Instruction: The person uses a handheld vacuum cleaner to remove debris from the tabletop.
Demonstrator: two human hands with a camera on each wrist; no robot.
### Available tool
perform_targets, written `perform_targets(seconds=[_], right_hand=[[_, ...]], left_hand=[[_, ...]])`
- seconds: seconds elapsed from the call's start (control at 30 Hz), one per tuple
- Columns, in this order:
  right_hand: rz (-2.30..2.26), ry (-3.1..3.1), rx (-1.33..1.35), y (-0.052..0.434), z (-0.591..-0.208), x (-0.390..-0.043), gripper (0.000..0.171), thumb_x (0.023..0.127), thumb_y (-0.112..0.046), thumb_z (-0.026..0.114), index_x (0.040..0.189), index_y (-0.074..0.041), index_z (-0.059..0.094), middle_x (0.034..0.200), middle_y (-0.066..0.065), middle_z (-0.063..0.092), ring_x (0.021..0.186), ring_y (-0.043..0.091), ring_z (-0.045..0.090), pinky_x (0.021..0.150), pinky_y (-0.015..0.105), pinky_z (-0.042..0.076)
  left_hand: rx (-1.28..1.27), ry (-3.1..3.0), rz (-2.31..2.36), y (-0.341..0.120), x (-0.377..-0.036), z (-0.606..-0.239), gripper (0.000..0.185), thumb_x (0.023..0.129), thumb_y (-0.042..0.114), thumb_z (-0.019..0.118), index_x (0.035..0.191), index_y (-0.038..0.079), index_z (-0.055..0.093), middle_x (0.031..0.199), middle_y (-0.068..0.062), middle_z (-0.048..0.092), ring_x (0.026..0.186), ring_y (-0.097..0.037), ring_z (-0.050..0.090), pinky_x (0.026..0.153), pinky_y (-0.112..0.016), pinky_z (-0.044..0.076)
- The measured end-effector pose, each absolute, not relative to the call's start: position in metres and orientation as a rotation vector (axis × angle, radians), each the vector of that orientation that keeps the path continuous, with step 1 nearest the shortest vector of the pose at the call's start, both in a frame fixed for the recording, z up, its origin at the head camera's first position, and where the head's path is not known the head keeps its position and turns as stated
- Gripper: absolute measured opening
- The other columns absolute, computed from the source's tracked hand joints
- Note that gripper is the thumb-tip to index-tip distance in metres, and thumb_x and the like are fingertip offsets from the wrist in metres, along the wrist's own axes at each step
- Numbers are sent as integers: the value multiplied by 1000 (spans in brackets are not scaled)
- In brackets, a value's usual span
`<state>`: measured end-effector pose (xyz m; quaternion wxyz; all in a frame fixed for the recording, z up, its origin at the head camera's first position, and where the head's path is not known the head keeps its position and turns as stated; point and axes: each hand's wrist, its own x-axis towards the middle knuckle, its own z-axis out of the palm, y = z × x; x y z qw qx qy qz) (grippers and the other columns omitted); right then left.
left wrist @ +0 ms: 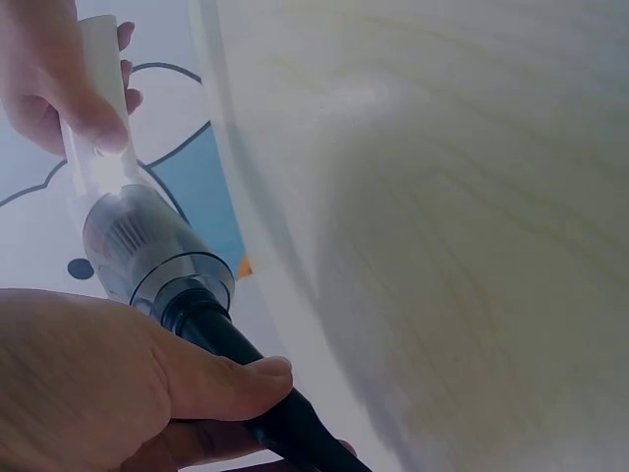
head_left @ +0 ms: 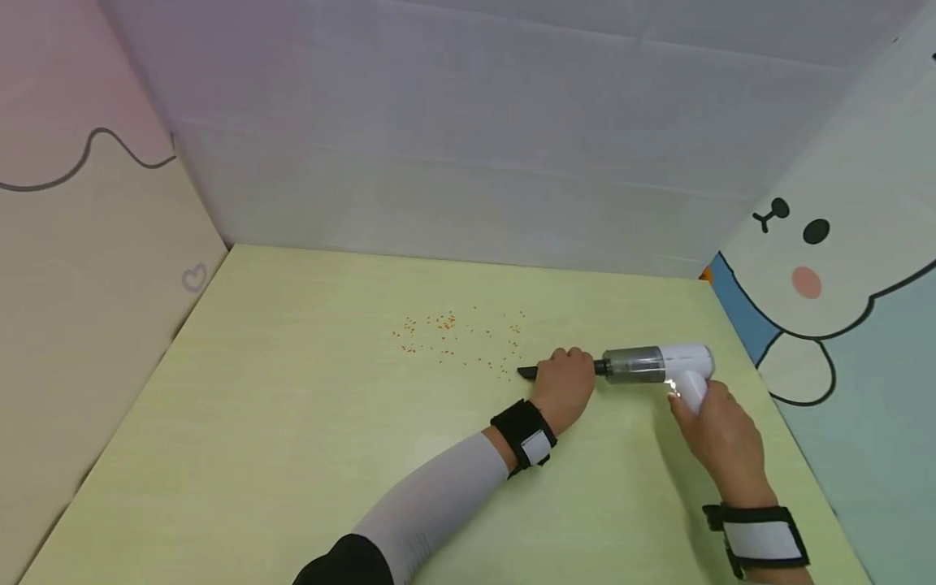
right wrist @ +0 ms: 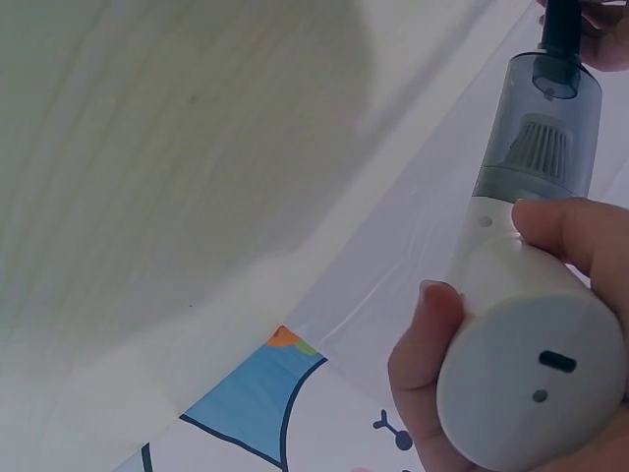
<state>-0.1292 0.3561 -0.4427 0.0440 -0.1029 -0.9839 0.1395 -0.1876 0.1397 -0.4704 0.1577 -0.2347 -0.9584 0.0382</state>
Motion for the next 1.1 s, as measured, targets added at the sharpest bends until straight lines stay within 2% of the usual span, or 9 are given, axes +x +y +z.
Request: perform_targets(seconds=[0.57,0.7,1.1], right_hand=[[367,-2986,-265,349,-445,-120,61,96,-29,69,114,24,45,85,36,57,61,38,59,46,47,48],[370,-2967,-259,348,-445,-120,60,96,-29,69,113,24,45,82,35,57,59,37,59,44,46,47],[376,-2967,-288,348,-442,-123,59,98,-29,66,113,23,44,82,35,56,59,37,58,43,44,46]], left_hand=[[-600,-2668,103,135,-177,-473,15,100,30,64,93,19,73,79,3,62,70,-13,63,56,-30,57],[-599,-2676,96,136,-179,-474,15,101,28,63,96,18,73,81,2,64,73,-14,65,62,-32,60],[-644,-2753,30,139,-189,-471,14,102,25,62,101,17,73,87,2,66,78,-15,66,62,-32,59]])
